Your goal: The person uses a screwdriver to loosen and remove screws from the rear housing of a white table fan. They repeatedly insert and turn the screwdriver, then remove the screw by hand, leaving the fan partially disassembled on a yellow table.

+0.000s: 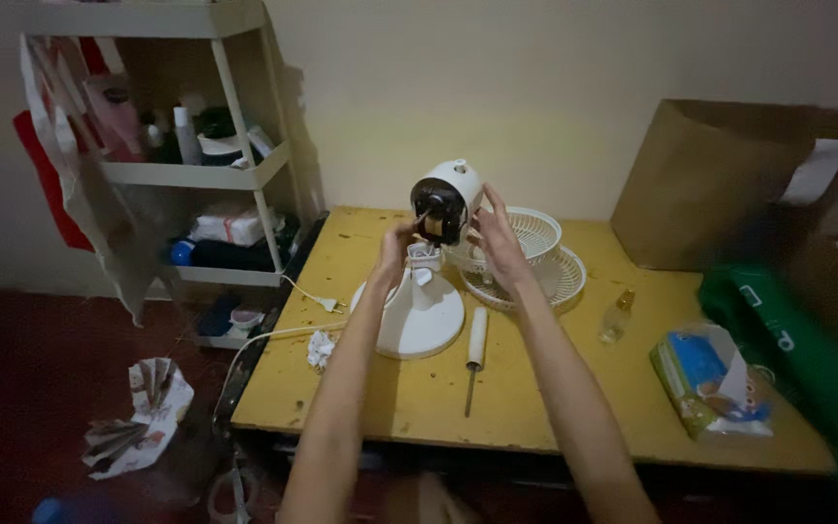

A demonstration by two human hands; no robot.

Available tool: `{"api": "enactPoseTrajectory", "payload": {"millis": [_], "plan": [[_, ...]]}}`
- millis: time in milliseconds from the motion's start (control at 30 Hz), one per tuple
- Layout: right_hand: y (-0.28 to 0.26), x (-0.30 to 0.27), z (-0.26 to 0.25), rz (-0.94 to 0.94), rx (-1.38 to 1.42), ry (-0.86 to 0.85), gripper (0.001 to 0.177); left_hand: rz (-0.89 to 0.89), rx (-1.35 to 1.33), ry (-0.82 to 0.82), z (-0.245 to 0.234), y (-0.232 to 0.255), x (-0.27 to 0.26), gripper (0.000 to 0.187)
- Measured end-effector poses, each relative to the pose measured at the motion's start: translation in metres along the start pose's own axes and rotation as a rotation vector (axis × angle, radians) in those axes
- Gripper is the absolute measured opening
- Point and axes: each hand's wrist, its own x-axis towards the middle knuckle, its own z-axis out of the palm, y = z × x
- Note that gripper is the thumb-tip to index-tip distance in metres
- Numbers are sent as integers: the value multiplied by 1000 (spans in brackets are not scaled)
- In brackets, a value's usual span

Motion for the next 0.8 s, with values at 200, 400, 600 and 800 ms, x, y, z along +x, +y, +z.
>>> {"api": "enactPoseTrajectory", "payload": {"millis": [200, 400, 600, 800], "plan": [[-2, -11, 7, -30, -295, 310, 75, 105, 204, 115, -6, -23, 26, 43], [-1, -11, -2, -58, -232, 232, 89, 200, -178, 45, 2, -23, 16, 34], [8, -2, -2, -92, -196, 297, 65, 402, 89, 254, 1, -17, -30, 54], [2, -14, 9, -256, 36, 287, 74, 491, 228, 371, 12, 8, -67, 42]]}}
